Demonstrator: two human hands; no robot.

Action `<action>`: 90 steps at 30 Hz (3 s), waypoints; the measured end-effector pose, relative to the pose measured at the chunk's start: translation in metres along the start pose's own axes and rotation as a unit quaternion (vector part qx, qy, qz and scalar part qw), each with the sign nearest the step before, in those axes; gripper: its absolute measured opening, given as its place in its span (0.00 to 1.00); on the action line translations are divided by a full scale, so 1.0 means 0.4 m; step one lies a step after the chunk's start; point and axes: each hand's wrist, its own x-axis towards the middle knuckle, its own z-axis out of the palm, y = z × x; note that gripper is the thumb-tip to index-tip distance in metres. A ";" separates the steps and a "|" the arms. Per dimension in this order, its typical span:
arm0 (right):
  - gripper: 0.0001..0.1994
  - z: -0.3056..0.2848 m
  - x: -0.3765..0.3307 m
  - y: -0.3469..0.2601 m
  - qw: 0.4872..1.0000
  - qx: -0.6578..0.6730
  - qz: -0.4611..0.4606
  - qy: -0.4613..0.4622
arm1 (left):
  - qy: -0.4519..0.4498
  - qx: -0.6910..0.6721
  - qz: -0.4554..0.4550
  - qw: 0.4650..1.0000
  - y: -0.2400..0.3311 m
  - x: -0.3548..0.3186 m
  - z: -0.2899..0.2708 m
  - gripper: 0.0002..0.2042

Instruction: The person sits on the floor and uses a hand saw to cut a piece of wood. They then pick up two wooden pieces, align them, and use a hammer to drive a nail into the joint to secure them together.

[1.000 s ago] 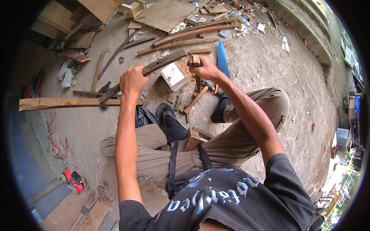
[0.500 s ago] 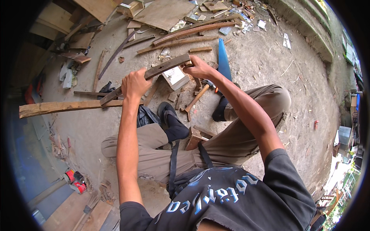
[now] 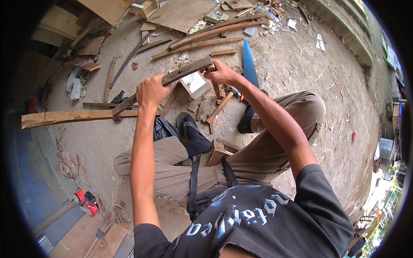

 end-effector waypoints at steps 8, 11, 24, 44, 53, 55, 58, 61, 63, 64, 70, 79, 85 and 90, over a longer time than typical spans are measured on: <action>0.18 -0.001 0.001 0.000 1.000 0.001 0.023 -0.004 | -0.009 0.001 -0.002 1.000 0.015 0.001 -0.012 0.14; 0.18 0.003 0.000 0.003 1.000 0.026 -0.006 0.005 | -0.012 0.001 0.009 1.000 0.021 0.000 -0.009 0.14; 0.18 0.001 -0.009 0.057 0.999 0.033 -0.022 0.027 | -0.017 0.006 0.014 1.000 0.050 0.004 0.010 0.15; 0.37 0.022 -0.018 0.036 0.987 0.116 0.049 0.102 | -0.013 0.009 0.037 0.999 0.048 0.007 0.003 0.15; 0.34 0.024 -0.028 -0.034 0.981 0.070 0.085 0.158 | -0.001 0.013 0.040 0.999 0.033 -0.003 0.016 0.21; 0.32 0.028 -0.031 -0.024 0.984 0.027 0.039 0.172 | -0.001 0.010 0.043 0.999 0.036 -0.003 0.014 0.22; 0.30 0.029 -0.031 -0.012 0.983 -0.015 0.004 0.182 | -0.002 0.014 0.048 0.999 0.034 -0.002 0.016 0.21; 0.28 0.027 -0.024 -0.008 0.982 -0.069 -0.021 0.175 | -0.006 0.014 0.044 0.999 0.030 -0.002 0.019 0.20; 0.27 0.029 -0.024 -0.002 0.979 -0.081 -0.032 0.183 | 0.002 0.017 0.045 0.999 0.035 -0.003 0.016 0.20; 0.25 0.035 -0.026 -0.006 0.978 -0.069 -0.033 0.195 | 0.005 0.016 0.046 0.999 0.036 -0.004 0.016 0.19; 0.23 0.047 -0.026 0.008 0.964 -0.095 -0.090 0.233 | 0.004 0.012 0.050 0.999 0.033 -0.001 0.020 0.16; 0.31 0.055 -0.036 -0.028 0.974 -0.013 -0.040 0.223 | 0.033 0.012 0.066 0.997 0.024 -0.006 0.029 0.11; 0.29 0.048 -0.034 -0.022 0.976 0.021 -0.057 0.208 | -0.028 0.004 0.030 0.999 0.027 -0.001 0.019 0.14; 0.28 0.045 -0.031 -0.024 0.976 0.048 -0.027 0.209 | -0.026 -0.001 0.026 0.999 0.037 -0.004 0.010 0.14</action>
